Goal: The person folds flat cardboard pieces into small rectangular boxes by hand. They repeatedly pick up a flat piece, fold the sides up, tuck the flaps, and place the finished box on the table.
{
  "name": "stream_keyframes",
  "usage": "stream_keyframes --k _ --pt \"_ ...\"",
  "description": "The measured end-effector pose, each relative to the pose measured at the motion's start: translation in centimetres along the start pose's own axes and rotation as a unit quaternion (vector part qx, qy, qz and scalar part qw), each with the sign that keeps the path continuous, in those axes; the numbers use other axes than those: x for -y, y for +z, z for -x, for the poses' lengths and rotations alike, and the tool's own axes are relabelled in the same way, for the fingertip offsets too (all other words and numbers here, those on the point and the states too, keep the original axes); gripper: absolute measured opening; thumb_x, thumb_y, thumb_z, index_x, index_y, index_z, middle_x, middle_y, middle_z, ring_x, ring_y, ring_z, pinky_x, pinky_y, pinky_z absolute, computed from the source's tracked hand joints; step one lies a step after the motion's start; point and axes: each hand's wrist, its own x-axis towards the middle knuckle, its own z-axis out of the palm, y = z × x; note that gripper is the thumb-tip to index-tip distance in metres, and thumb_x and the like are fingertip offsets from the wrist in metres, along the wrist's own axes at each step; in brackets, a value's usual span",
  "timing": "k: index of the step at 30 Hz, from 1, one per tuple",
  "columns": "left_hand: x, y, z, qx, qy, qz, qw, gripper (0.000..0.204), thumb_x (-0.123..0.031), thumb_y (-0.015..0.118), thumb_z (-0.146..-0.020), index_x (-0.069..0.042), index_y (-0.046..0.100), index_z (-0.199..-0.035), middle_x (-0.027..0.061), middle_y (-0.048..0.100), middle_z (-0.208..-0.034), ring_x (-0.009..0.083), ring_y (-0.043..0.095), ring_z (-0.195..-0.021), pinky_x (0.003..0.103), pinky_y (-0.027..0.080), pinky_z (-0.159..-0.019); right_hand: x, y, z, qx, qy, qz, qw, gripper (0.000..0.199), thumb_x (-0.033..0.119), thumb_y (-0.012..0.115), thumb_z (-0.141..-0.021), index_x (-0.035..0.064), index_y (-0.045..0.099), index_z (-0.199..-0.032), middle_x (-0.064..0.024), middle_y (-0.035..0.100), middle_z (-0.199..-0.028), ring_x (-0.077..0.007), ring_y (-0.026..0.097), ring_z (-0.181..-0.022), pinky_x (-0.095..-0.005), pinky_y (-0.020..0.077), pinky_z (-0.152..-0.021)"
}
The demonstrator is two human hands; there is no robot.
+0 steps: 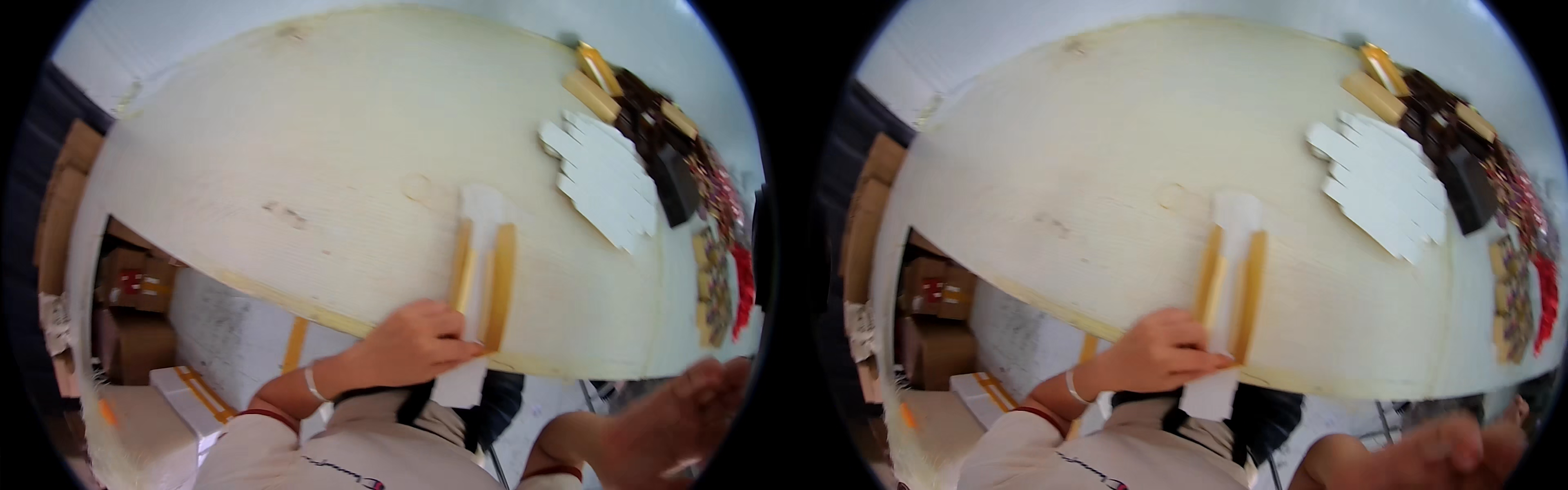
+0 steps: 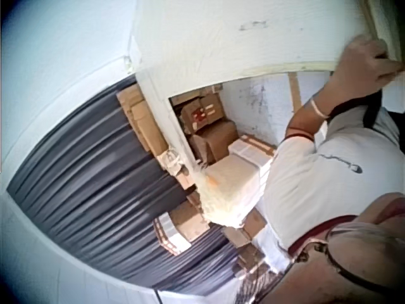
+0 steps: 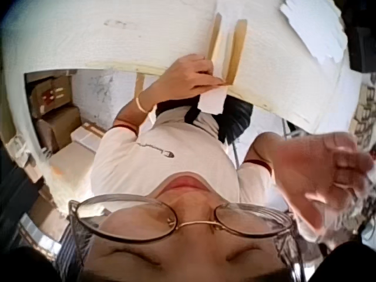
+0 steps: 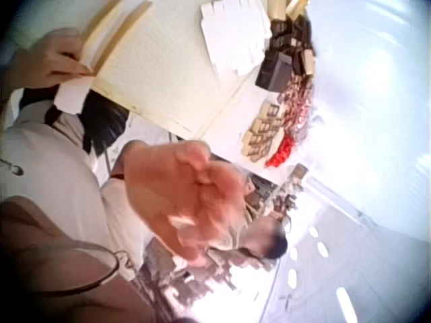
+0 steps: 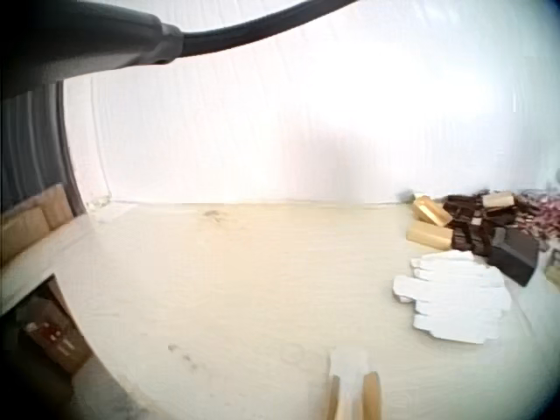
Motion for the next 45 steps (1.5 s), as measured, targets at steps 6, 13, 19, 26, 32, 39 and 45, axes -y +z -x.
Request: stream_keyframes --k 6,13,19,26,32,39,45 --pt "10.4 12.6 3.3 0.004 0.028 -0.017 0.999 0.009 -0.013 0.074 -0.076 -0.011 0.066 -0.077 -0.0001 0.047 -0.069 0.0176 0.05 -0.063 0.031 0.041 -0.057 -19.3 -17.8 14.2 0.491 -0.229 0.419 0.729 0.025 0.017 0.076 -0.074 0.0093 0.068 -0.096 -0.0111 0.065 -0.109 -0.0274 0.064 -0.093 -0.0376 0.0538 -0.075" --pt "11.7 18.9 4.7 0.052 -0.019 -0.001 0.998 0.024 -0.009 0.075 -0.071 -0.01 0.072 -0.095 0.001 0.052 -0.075 0.0191 0.047 -0.066 0.031 0.041 -0.058 -24.4 -23.1 17.0 0.512 -0.059 0.323 0.794 0.028 0.008 0.076 -0.064 0.0009 0.068 -0.091 -0.0117 0.061 -0.099 -0.024 0.059 -0.075 -0.0334 0.0463 -0.061" --pt "12.9 19.0 5.2 0.066 -0.015 -0.022 0.997 0.023 -0.01 0.076 -0.072 -0.008 0.07 -0.094 0.0022 0.054 -0.077 0.0203 0.049 -0.066 0.032 0.043 -0.058 -25.6 -21.7 17.3 0.503 -0.035 0.343 0.792 0.029 0.002 0.071 -0.064 0.0007 0.064 -0.092 -0.0064 0.053 -0.08 -0.0209 0.052 -0.064 -0.0336 0.0412 -0.056" --pt "14.4 18.6 7.6 -0.011 -0.024 -0.024 0.999 0.017 -0.006 0.077 -0.071 -0.005 0.069 -0.085 0.0039 0.056 -0.078 0.0196 0.051 -0.061 0.032 0.041 -0.052 -26.3 -18.6 19.3 0.56 0.009 0.362 0.746 0.033 0.005 0.071 -0.065 0.0015 0.064 -0.097 -0.0068 0.055 -0.08 -0.0224 0.052 -0.067 -0.0338 0.0404 -0.057" --pt "14.5 15.7 8.5 -0.02 -0.034 0.035 0.999 0.011 -0.004 0.076 -0.072 -0.005 0.069 -0.081 0.0039 0.054 -0.073 0.0191 0.052 -0.058 0.031 0.041 -0.05 -22.1 -18.5 23.0 0.537 -0.163 0.394 0.728 0.024 0.022 0.072 -0.079 0.0112 0.066 -0.099 -0.0095 0.064 -0.109 -0.0246 0.061 -0.098 -0.0378 0.0499 -0.079" --pt "14.1 11.5 8.4 0.031 -0.047 0.058 0.997 0.009 -0.006 0.075 -0.074 -0.004 0.07 -0.081 0.0051 0.054 -0.072 0.0214 0.054 -0.061 0.032 0.042 -0.051 -23.5 -13.6 21.8 0.476 -0.117 0.351 0.798 0.016 0.01 0.068 -0.078 0.0024 0.062 -0.09 -0.0192 0.064 -0.107 -0.0345 0.062 -0.095 -0.04 0.0536 -0.073" --pt "14.9 8.1 7.2 0.042 -0.057 0.213 0.974 0.02 -0.009 0.068 -0.084 0.0 0.065 -0.102 0.0103 0.061 -0.082 0.0228 0.058 -0.065 0.031 0.047 -0.058 -22.6 -10.3 20.3 0.386 0.158 0.278 0.865 0.016 -0.003 0.068 -0.081 -0.0011 0.059 -0.094 -0.0151 0.064 -0.086 -0.0242 0.064 -0.067 -0.0288 0.0521 -0.059"
